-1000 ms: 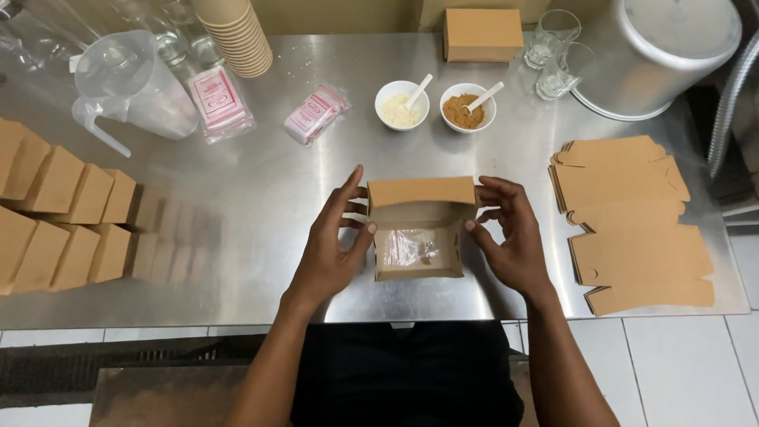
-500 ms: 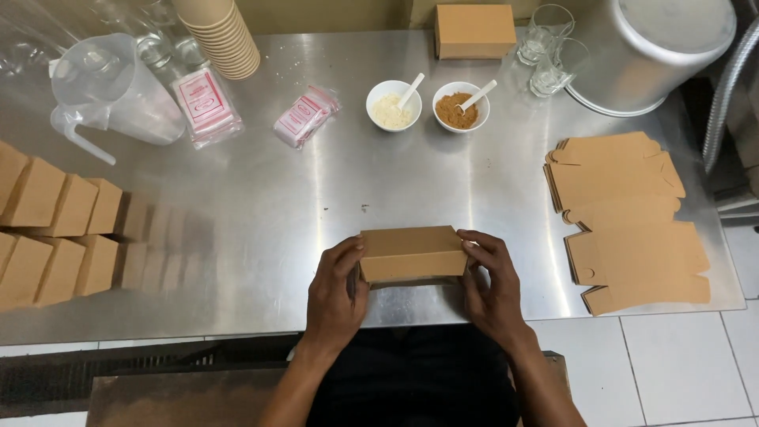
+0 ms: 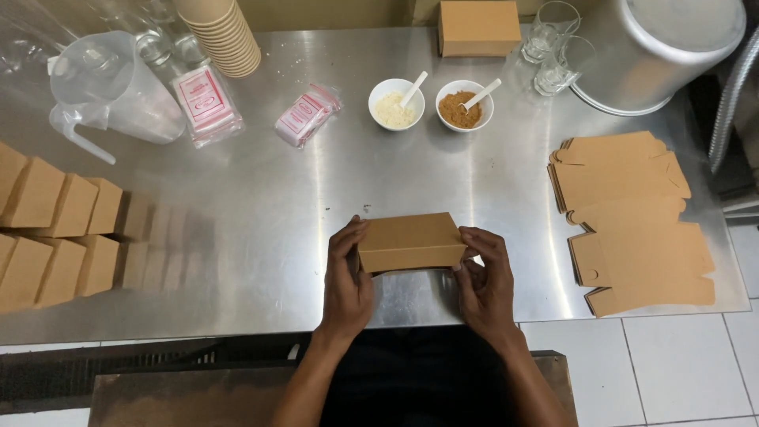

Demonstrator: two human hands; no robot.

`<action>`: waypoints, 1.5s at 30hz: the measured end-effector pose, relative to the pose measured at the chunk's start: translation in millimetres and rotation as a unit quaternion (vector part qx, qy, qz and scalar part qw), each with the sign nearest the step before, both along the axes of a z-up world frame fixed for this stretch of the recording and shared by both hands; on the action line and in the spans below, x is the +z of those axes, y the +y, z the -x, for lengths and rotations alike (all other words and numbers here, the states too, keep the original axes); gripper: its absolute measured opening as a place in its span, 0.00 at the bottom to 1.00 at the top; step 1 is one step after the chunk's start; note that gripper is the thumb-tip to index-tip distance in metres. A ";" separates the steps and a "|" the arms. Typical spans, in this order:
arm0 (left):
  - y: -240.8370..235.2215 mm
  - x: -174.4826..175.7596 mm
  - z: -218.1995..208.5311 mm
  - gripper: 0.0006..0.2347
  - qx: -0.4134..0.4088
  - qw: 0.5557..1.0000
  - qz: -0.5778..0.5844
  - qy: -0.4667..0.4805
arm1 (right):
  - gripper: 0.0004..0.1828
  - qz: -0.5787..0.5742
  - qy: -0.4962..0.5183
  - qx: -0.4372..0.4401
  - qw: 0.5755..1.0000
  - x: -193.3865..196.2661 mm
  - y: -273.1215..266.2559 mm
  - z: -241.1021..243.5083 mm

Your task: The person scoops a white powder into a small plastic bag, seals it, and places it inside a cardboard box. They then close the box and begin folding a flat cardboard piece into a box shape.

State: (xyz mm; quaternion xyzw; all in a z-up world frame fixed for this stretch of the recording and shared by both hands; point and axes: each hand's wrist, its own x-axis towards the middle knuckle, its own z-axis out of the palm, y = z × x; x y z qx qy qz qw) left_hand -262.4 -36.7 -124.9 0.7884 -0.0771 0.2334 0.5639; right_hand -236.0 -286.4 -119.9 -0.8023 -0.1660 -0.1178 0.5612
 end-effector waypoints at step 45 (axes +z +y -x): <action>-16.3 54.2 8.2 0.25 -0.049 0.996 -0.001 0.077 | 0.64 -0.072 0.103 0.062 0.990 41.0 42.9 -20.5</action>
